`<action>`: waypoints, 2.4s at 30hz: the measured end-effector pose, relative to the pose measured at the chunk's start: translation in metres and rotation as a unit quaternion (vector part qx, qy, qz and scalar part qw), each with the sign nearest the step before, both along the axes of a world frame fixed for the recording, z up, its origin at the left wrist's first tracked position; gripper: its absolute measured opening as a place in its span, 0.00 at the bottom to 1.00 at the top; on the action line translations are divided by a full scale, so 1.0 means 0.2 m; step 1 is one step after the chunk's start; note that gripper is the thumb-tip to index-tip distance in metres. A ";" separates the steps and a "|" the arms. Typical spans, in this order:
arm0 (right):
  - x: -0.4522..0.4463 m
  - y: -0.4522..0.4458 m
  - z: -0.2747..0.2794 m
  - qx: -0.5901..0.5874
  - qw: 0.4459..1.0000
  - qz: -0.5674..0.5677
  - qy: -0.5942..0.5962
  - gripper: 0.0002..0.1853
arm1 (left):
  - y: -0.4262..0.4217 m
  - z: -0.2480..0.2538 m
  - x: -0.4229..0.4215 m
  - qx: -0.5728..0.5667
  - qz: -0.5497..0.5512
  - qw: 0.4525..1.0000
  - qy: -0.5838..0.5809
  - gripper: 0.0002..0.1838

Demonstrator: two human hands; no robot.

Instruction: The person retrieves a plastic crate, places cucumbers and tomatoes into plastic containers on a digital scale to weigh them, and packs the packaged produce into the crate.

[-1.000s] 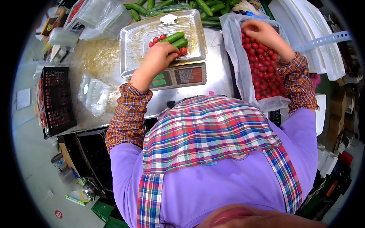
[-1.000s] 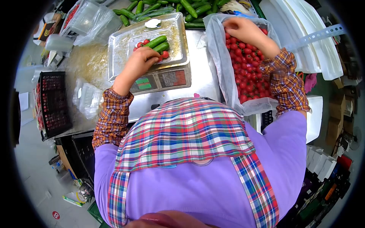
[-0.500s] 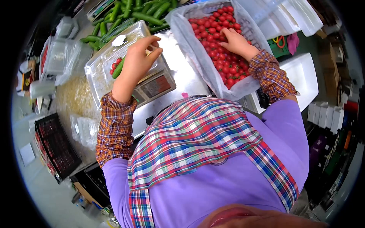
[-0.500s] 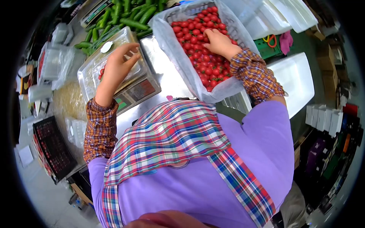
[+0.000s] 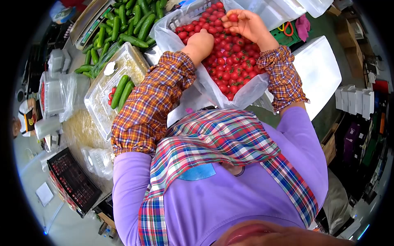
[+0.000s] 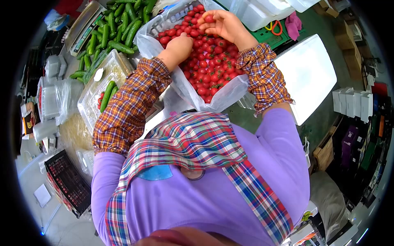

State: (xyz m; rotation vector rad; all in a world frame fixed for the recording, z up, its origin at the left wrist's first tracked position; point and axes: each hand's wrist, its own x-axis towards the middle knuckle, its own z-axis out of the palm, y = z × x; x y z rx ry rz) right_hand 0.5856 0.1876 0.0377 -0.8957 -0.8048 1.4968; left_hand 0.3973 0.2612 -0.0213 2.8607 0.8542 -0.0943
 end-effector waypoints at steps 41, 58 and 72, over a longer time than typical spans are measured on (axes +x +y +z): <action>0.13 -0.21 0.13 -0.139 0.989 0.032 -0.037 0.15 | -0.09 0.41 -0.06 -0.775 0.130 0.590 -0.185 0.11; 0.08 -0.39 0.13 -0.109 0.989 0.071 -0.073 0.19 | -0.42 0.22 -0.02 -0.213 -0.201 0.956 -0.023 0.19; 0.13 -0.28 0.11 -0.053 0.989 0.108 0.083 0.16 | -0.10 0.51 -0.24 -0.770 0.040 0.584 -0.255 0.27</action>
